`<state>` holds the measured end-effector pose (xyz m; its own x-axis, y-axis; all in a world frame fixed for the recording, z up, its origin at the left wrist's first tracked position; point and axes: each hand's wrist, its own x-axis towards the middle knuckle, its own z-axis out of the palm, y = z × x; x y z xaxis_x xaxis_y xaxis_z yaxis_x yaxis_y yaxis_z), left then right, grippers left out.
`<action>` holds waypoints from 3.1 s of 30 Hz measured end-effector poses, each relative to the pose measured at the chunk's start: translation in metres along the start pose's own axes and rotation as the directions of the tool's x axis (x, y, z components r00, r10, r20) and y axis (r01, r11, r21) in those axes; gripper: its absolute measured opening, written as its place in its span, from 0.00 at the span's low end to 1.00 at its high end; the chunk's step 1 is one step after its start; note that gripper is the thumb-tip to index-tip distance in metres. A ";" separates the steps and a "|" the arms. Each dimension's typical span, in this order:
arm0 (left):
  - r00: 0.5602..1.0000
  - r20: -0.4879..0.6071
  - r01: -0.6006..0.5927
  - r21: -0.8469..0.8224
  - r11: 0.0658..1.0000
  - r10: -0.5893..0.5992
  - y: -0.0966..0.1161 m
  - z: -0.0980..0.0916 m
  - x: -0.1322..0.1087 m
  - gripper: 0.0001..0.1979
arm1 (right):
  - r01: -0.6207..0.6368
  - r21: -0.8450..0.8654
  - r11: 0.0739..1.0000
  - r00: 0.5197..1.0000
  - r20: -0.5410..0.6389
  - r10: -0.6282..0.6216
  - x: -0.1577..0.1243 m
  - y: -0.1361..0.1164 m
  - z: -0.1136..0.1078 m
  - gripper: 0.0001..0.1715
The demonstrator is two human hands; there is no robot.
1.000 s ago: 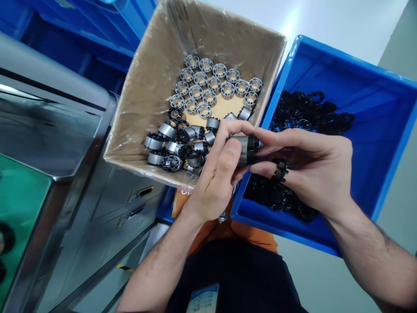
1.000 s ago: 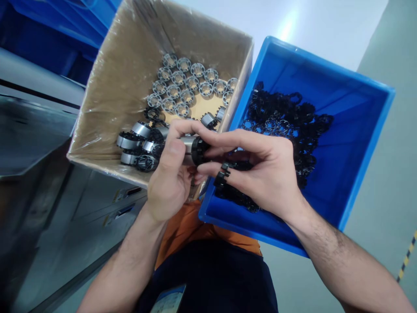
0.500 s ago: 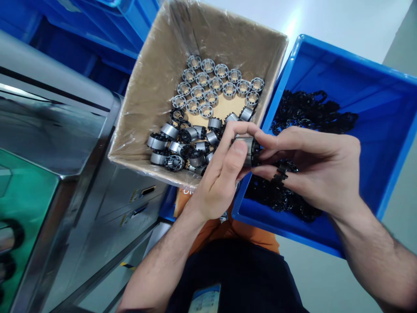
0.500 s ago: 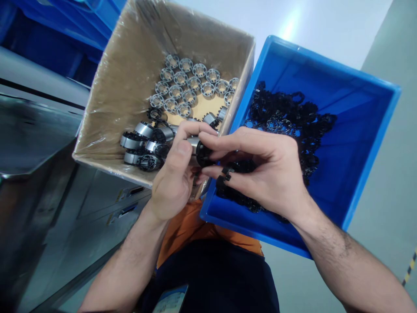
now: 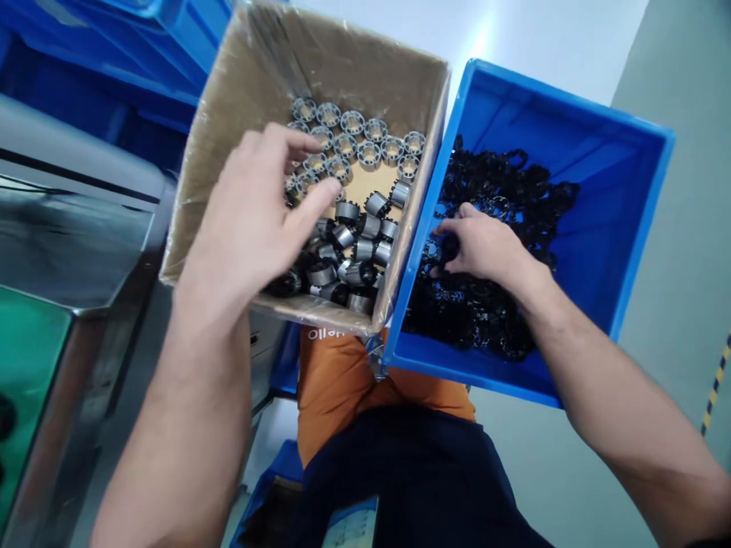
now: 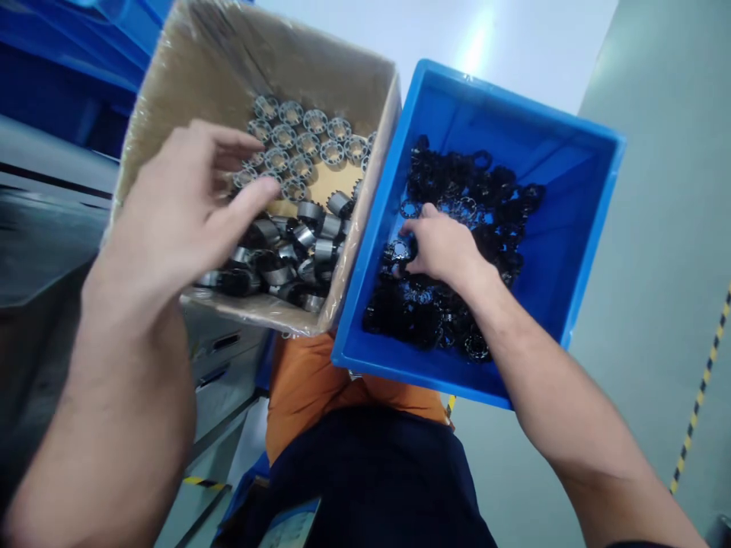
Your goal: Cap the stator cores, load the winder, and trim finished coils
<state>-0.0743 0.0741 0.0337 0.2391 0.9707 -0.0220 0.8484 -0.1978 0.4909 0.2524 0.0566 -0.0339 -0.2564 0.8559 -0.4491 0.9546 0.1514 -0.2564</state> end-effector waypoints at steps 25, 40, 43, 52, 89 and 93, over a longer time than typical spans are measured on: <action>0.995 0.062 0.093 -0.788 0.609 -0.072 -0.016 0.028 0.032 0.19 | 0.042 0.755 0.654 0.987 -0.132 0.088 -0.001 0.014 -0.022 0.16; 0.988 -0.107 -0.140 -0.917 0.373 0.110 0.058 0.078 -0.053 0.22 | 0.437 0.803 0.406 0.891 -0.449 -0.071 -0.047 -0.052 -0.029 0.21; 0.972 -0.210 -0.232 -0.841 0.489 0.101 0.061 0.073 -0.055 0.19 | 0.470 0.778 0.416 0.880 -0.448 -0.157 -0.055 -0.053 -0.033 0.23; 0.950 -0.282 -0.307 -0.784 0.539 0.131 0.062 0.072 -0.060 0.15 | 0.443 0.824 0.353 0.895 -0.432 -0.115 -0.058 -0.061 -0.036 0.20; 0.975 0.131 0.115 -0.988 0.098 0.179 0.055 0.073 -0.073 0.25 | 0.663 0.432 0.611 0.587 -0.807 -0.066 -0.067 -0.091 -0.010 0.09; 0.985 0.092 0.077 -0.991 0.107 0.148 0.058 0.073 -0.073 0.26 | 0.655 0.410 0.635 0.577 -0.814 -0.070 -0.069 -0.091 -0.012 0.07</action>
<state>-0.0077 -0.0181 -0.0001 0.4047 0.9140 -0.0291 -0.3588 0.1880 0.9143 0.1850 -0.0103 0.0311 -0.0913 0.8854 0.4557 0.3758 0.4544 -0.8076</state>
